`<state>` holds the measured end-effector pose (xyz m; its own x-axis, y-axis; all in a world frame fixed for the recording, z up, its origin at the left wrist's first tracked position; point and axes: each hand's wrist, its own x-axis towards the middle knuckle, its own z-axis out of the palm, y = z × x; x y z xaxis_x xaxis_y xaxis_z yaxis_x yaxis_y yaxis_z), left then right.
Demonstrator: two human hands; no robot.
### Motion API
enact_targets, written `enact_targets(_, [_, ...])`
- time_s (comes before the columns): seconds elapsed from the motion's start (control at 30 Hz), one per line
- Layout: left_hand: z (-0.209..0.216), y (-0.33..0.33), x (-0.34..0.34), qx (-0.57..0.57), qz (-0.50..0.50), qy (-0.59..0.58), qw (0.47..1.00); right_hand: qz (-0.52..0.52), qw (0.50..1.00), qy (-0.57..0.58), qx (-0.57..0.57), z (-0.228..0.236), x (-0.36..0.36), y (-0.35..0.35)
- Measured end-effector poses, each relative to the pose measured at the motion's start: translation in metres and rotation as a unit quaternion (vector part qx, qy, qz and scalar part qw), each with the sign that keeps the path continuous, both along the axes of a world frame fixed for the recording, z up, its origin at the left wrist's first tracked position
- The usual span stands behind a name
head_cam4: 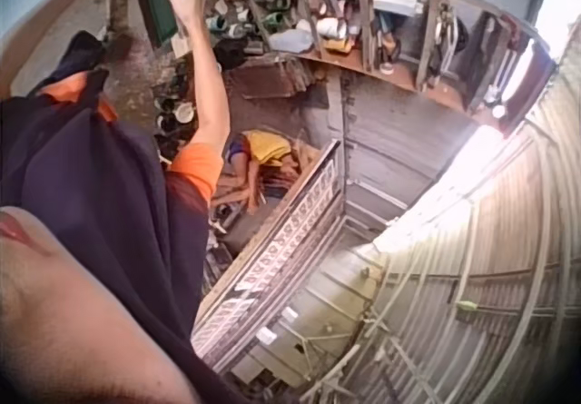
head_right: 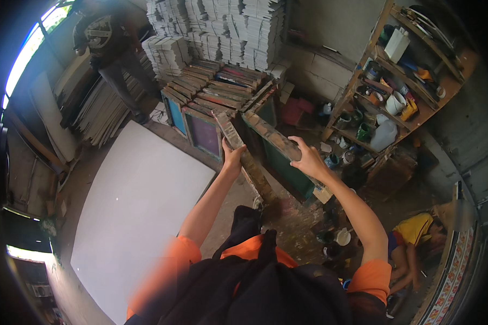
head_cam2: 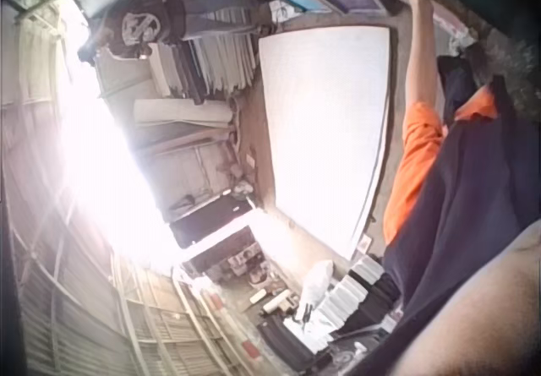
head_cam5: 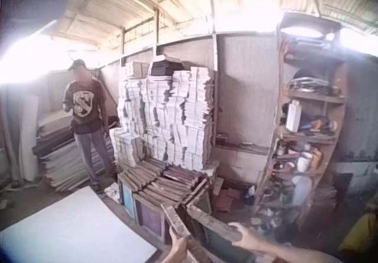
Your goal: The person picks up small debris and a bottle from the floor, placing them into a white sack. They then walk to a rack of printing screens, pick up a screen frame, and place it onto a stack of other frames. The person repeats this process, picking up another screen frame and stacking it with the others.
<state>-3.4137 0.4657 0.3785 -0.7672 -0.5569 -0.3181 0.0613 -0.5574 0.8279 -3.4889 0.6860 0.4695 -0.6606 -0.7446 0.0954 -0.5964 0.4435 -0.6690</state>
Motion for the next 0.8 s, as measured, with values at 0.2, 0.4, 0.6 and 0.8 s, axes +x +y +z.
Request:
enact_targets(0.2, [-0.054,-0.014,-0.106,-0.060,0.090,-0.045,0.993,0.059,0.997,-0.033,0.032,-0.026,-0.111,-0.038])
enact_targets(0.4, [-0.099,-0.012,-0.184,0.024,0.097,-0.065,0.993,0.126,0.988,-0.075,0.057,-0.042,-0.206,-0.061])
enact_targets(0.6, [-0.085,-0.007,-0.241,0.125,0.152,-0.205,0.959,0.196,0.970,-0.112,0.089,-0.070,-0.294,-0.077])
enact_targets(0.8, [-0.132,-0.017,-0.291,0.158,0.294,-0.173,0.927,0.304,0.936,-0.127,0.122,-0.090,-0.373,-0.119])
